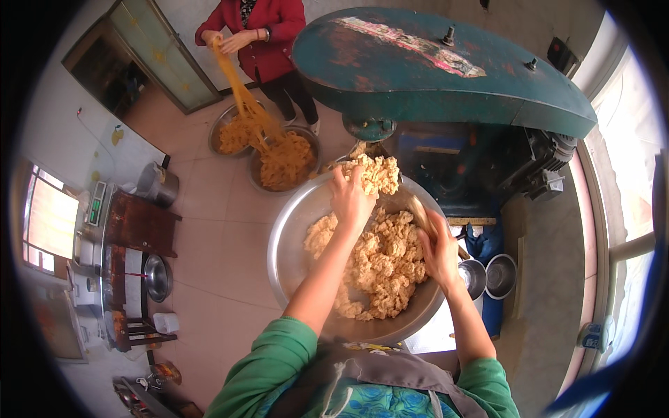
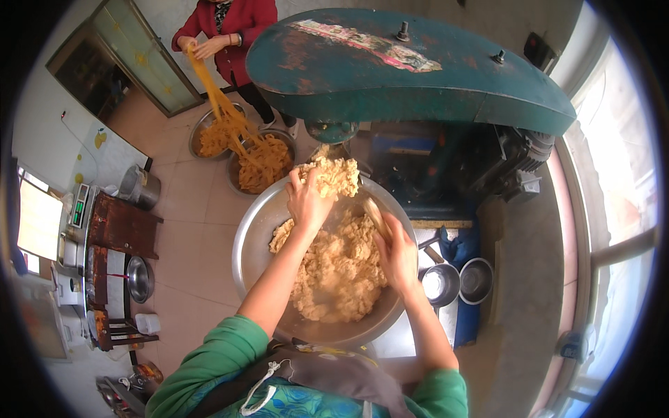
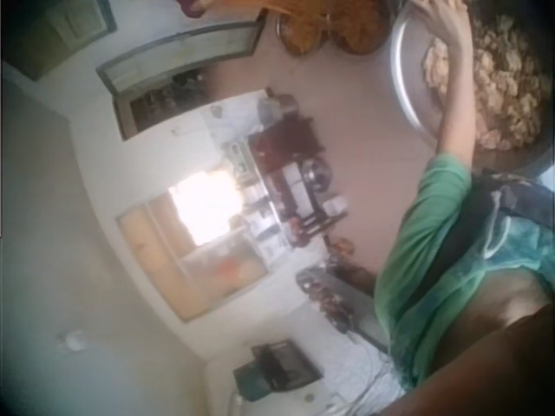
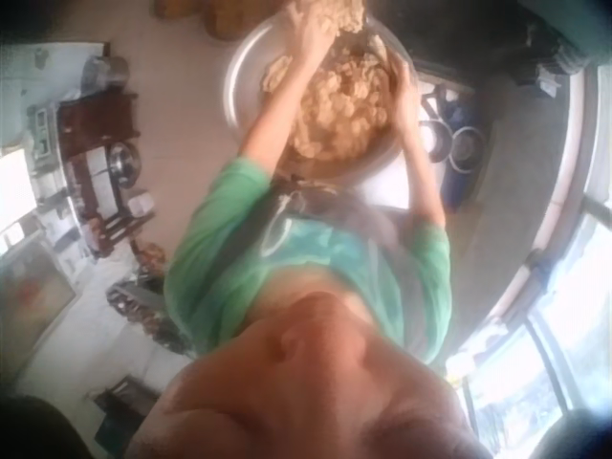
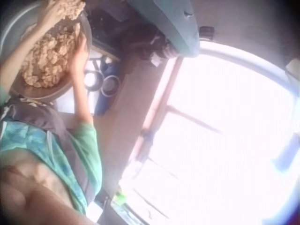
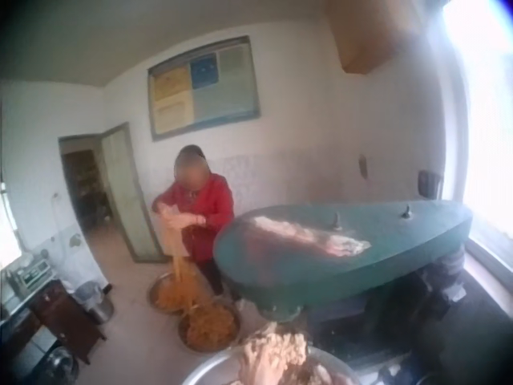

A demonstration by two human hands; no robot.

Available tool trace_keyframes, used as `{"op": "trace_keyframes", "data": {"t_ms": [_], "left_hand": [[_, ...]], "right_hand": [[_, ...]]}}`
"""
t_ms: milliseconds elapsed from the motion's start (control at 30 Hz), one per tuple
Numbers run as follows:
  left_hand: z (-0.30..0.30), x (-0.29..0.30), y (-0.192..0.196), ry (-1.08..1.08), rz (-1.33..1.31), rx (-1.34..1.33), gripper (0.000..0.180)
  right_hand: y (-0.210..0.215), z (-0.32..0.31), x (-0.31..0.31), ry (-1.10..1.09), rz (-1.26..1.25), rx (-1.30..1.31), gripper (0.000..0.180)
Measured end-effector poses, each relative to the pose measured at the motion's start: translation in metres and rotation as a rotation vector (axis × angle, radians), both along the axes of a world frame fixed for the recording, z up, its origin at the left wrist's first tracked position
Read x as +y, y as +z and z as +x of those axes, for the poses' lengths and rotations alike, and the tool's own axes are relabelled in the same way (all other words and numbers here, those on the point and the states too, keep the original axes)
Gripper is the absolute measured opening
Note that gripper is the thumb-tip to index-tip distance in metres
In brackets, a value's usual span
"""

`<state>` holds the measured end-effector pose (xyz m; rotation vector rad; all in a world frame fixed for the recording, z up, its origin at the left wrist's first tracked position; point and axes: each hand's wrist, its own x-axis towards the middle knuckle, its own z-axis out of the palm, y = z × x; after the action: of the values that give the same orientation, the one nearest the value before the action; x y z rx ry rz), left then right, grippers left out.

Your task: The person feeds dough into a green noodle-making machine, which extrudes long noodles into a large metal bowl. The person uses both hands to gather and guide the dough into the machine's hopper. Another person in the background handles the extruded noodles.

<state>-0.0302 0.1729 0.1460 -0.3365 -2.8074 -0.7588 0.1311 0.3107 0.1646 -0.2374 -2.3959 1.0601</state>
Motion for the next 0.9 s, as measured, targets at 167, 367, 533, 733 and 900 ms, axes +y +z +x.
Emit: {"op": "trace_keyframes", "data": {"t_ms": [167, 367, 533, 733, 900], "left_hand": [[-0.008, 0.002, 0.006, -0.038, -0.041, -0.028, 0.061], [0.004, -0.032, -0.032, -0.153, 0.193, 0.008, 0.053], [0.042, -0.074, -0.018, -0.412, 0.188, -0.473, 0.043], [0.010, -0.103, -0.017, -0.575, 0.048, -0.572, 0.051], [-0.029, -0.043, 0.004, -0.381, 0.158, -0.110, 0.063]], "right_hand": [[-0.006, -0.095, -0.004, -0.038, 0.397, -0.338, 0.033], [-0.021, -0.183, -0.021, 0.035, 0.601, -0.549, 0.021], [-0.041, -0.243, -0.008, -0.012, 0.537, -0.566, 0.031], [0.050, -0.201, -0.026, 0.046, 0.598, -0.578, 0.030], [0.050, -0.185, -0.021, 0.176, 0.395, -0.619, 0.029]]}}
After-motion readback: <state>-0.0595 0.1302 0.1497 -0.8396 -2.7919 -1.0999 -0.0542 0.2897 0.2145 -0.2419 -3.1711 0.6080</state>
